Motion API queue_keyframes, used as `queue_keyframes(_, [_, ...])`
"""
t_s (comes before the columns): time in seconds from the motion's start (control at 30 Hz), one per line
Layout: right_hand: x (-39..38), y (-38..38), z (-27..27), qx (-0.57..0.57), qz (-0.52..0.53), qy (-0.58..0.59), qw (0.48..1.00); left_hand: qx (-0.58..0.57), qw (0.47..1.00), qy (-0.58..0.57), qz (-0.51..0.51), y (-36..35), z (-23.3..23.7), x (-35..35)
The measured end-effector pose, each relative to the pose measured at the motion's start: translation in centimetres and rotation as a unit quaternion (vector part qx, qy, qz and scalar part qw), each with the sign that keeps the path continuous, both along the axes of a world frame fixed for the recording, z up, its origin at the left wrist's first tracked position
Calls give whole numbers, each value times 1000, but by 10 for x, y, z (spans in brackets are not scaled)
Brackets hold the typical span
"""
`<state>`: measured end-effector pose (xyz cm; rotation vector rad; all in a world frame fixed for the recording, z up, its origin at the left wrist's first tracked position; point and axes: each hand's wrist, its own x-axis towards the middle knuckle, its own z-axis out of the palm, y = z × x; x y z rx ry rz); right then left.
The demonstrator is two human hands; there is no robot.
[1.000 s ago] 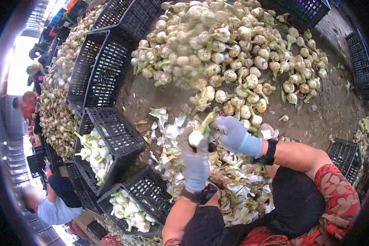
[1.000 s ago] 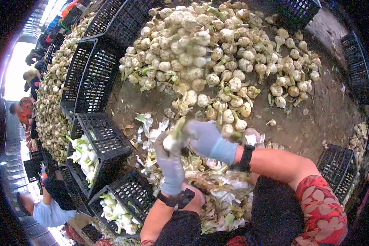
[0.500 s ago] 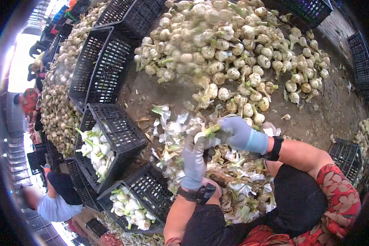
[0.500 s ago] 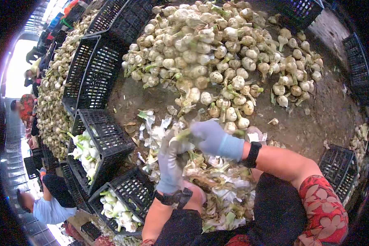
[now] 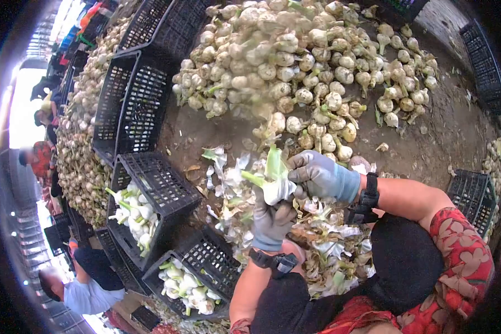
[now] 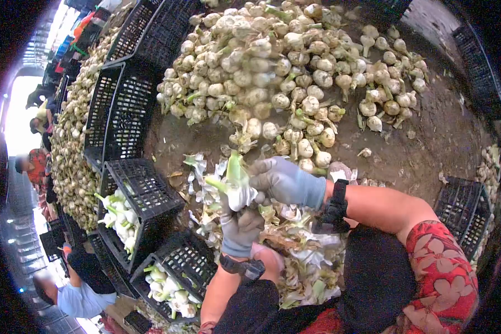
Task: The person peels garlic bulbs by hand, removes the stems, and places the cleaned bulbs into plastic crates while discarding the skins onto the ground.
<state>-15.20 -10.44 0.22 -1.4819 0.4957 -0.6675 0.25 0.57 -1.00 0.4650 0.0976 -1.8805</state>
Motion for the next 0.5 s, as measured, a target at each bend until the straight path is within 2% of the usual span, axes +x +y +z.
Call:
queue_keyframes(0.03, [0,-1,5,195,-5,26,980,-3,1000,-1,-4,-2,2,0])
queue_keyframes(0.07, [0,-3,13,383,-8,50,922,-9,994,-108,3,-4,6,0])
queue_keyframes(0.1, [-2,-4,21,367,-9,62,928,-14,977,-212,12,-5,9,0])
queue_keyframes(0.13, [-1,-5,12,81,8,136,987,-16,949,-313,22,-4,10,-2])
queue_keyframes(0.2, [0,6,11,-133,17,166,977,12,943,-332,14,-2,10,-2])
queue_keyframes(0.27, [2,11,4,-101,41,153,982,60,922,-381,1,1,11,1])
queue_keyframes(0.3, [4,11,2,-75,59,140,986,61,942,-329,16,1,6,-2])
queue_keyframes(0.33, [2,9,1,-75,61,139,986,61,942,-330,18,1,7,-1])
queue_keyframes(0.37, [0,5,5,170,27,115,978,48,933,-357,14,0,13,-2])
queue_keyframes(0.4, [-2,2,8,405,-10,85,910,35,923,-384,9,0,15,-3])
queue_keyframes(0.47, [-4,-2,8,404,-39,95,909,14,916,-401,-15,2,10,2])
queue_keyframes(0.5, [-6,-7,-3,380,-61,49,922,16,910,-414,-15,3,14,1])
